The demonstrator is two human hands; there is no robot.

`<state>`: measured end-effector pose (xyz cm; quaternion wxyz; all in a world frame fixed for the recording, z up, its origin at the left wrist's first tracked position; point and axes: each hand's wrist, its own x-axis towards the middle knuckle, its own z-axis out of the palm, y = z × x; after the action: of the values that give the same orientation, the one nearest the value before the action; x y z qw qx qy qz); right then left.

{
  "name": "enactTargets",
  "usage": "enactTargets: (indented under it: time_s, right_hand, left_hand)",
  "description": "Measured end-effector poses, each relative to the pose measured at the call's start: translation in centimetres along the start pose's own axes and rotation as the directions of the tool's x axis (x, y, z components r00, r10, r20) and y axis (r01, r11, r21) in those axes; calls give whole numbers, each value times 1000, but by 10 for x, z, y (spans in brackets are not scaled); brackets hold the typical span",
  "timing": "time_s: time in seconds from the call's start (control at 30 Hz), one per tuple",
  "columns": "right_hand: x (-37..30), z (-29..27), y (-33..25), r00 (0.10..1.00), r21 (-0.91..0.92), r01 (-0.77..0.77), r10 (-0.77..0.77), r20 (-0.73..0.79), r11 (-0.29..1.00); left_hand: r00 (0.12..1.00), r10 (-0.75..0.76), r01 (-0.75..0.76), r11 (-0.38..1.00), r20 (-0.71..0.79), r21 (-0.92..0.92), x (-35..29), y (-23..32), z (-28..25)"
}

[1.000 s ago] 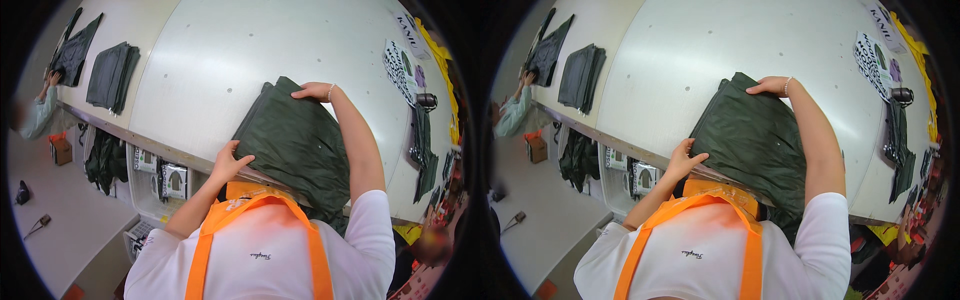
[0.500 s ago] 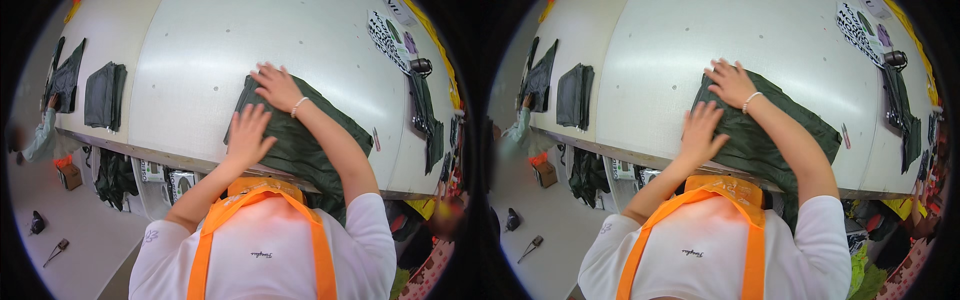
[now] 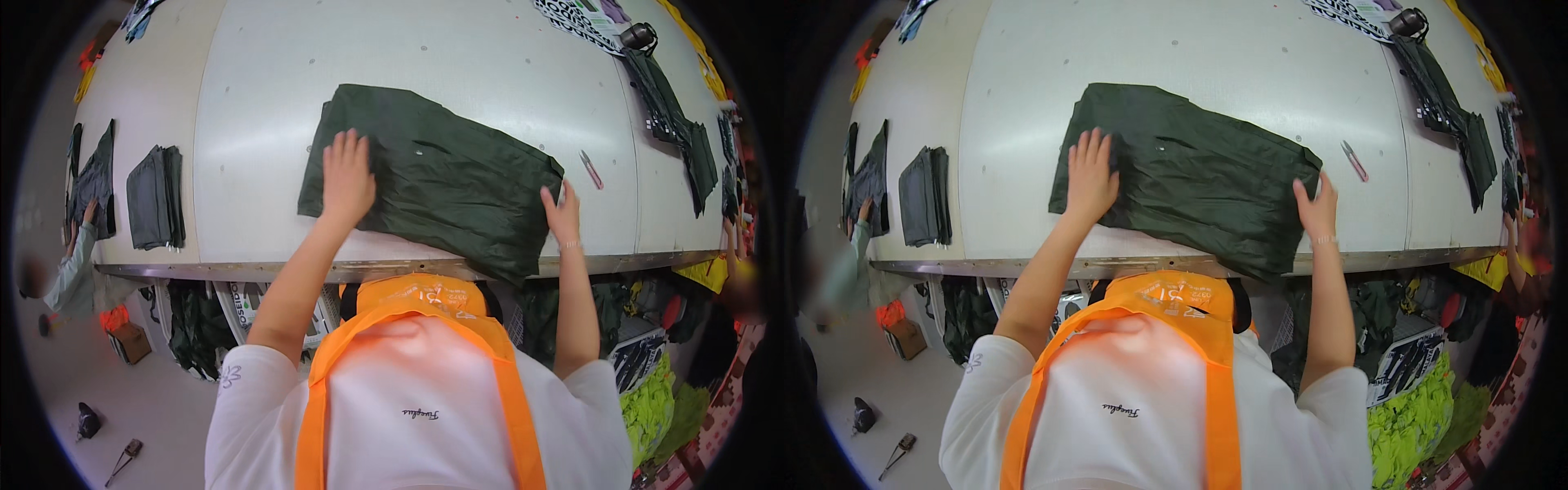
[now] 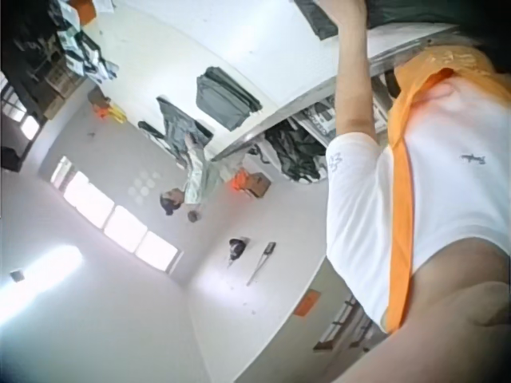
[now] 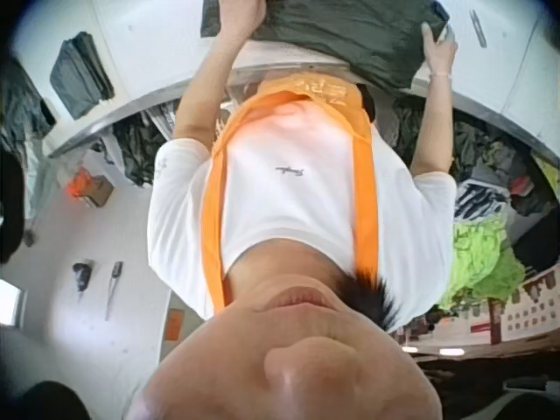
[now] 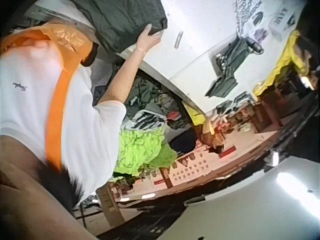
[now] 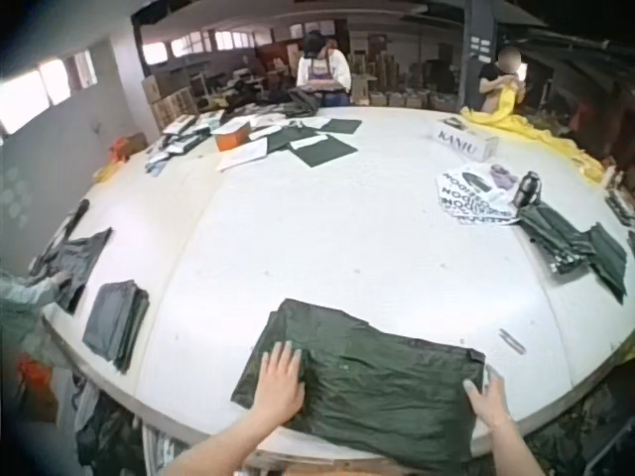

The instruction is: The person folds a dark green raincoat on a white table, smoothing and aligning the fabric, then folds it into a compact rectangle. The person uses a small tool to remove a loose thread before completing the fold and placing the item aside.

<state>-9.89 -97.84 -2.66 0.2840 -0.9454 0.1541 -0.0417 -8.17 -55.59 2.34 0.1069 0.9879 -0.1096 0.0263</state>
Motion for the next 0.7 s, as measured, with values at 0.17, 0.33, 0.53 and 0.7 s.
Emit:
enactTargets:
  time_s: [0.17,0.33,0.53,0.7]
  right_hand:
    - [-63,10,9,940,481,-335,256,224,810]
    - [-71,8,-13,985,424,-137,80,150,895]
    - [-78,-4,-5,947,612,-271,93,306,743]
    - [-82,-12,-7,976,593,-107,-28,214,798]
  left_hand:
    - [968,233,-247,946,-91,-210,8,114,4]
    - [985,142,-154,980,-96,-124,12,115,54]
    - [982,81,-121,964,-172,-238,8,105,67]
    - [992,52,-88,939,-117,-334,7,105,82]
